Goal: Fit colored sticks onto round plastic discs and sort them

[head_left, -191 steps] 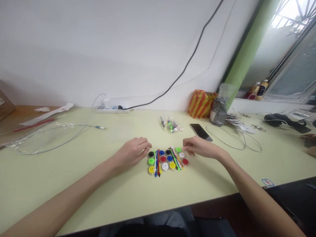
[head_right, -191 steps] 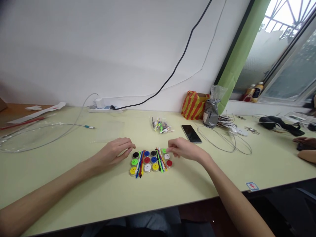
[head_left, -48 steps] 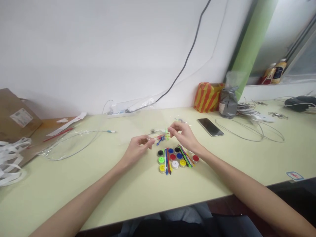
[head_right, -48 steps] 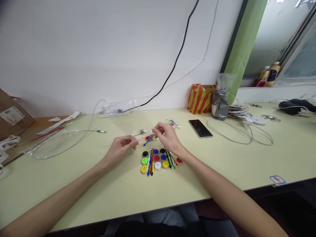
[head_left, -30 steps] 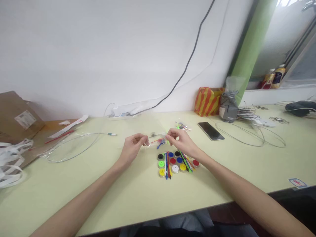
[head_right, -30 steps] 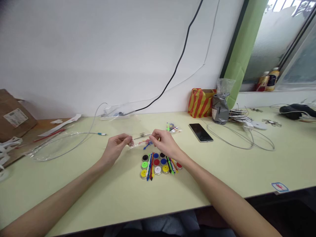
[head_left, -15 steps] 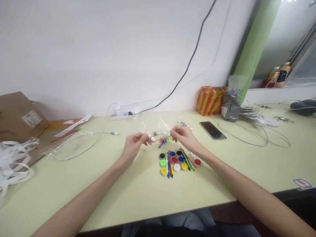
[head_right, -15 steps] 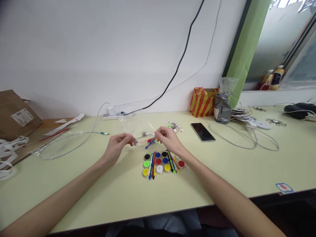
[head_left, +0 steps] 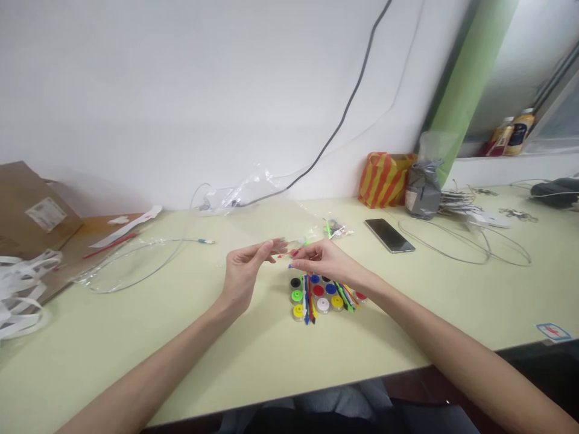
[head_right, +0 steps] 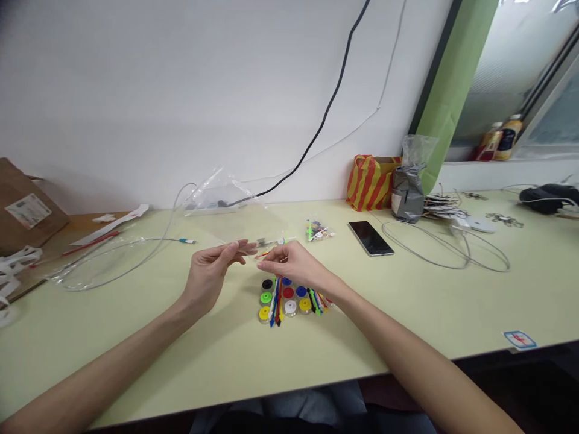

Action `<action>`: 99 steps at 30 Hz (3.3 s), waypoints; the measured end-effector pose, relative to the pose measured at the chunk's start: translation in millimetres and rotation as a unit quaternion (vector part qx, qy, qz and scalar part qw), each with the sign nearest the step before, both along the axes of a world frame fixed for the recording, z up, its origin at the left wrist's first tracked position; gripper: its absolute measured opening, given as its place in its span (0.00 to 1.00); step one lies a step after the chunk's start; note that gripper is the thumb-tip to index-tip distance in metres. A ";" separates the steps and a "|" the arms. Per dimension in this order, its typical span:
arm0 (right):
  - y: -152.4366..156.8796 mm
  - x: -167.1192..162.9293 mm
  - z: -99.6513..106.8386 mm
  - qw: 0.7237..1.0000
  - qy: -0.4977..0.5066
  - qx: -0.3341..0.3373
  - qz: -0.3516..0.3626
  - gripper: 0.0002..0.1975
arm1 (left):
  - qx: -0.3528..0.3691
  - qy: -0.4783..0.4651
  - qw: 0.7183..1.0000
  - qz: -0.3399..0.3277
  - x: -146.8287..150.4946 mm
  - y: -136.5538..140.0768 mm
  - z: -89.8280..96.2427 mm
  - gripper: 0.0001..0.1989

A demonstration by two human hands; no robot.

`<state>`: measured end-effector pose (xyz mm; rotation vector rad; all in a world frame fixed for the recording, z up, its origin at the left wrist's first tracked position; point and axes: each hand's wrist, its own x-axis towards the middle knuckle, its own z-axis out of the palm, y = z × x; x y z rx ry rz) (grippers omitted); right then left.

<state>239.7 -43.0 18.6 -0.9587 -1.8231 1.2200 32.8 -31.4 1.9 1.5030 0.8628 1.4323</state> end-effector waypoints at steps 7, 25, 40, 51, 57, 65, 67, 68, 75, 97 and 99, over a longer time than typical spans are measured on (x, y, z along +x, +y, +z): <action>-2.8 -6.5 -0.8 0.998 0.049 -0.014 -0.028 0.19 | -0.038 -0.014 0.999 -0.023 1.9 -3.6 0.8 0.13; 4.3 15.5 3.3 0.997 -0.009 0.048 -0.052 0.19 | -0.053 -0.014 0.998 0.036 -17.9 23.5 -3.5 0.15; 40.3 47.8 -22.2 0.897 -0.258 0.220 -0.284 0.10 | 0.023 0.482 0.824 0.297 -114.4 102.8 -29.2 0.16; 48.5 39.9 -36.3 0.891 -0.315 0.315 -0.092 0.17 | 0.048 0.656 0.751 0.057 -90.0 96.3 -51.5 0.33; 50.7 24.6 -36.9 0.877 -0.368 0.301 -0.069 0.14 | 0.053 0.658 0.747 0.072 -93.3 97.9 -52.7 0.33; 56.4 26.0 -36.1 0.899 -0.319 0.262 -0.144 0.10 | 0.063 0.660 0.743 0.091 -87.0 93.3 -50.0 0.32; 54.0 21.8 -35.7 0.896 -0.338 0.253 -0.136 0.11 | 0.097 0.632 0.762 0.107 -80.2 86.5 -42.5 0.32; 52.3 19.4 -35.7 0.891 -0.352 0.251 -0.137 0.11 | 0.116 0.613 0.774 0.106 -75.5 81.1 -37.1 0.32; 45.8 11.3 -37.3 0.861 -0.408 0.258 -0.158 0.09 | 0.189 0.526 0.820 -0.124 -31.2 27.0 -1.3 0.25; 49.9 22.1 -30.1 0.937 -0.204 0.203 -0.196 0.06 | 0.182 0.606 0.765 -0.116 -20.8 33.3 -11.6 0.25; 53.3 24.0 -31.1 0.951 -0.122 0.178 -0.223 0.06 | 0.217 0.581 0.781 -0.074 -20.0 32.3 -10.6 0.25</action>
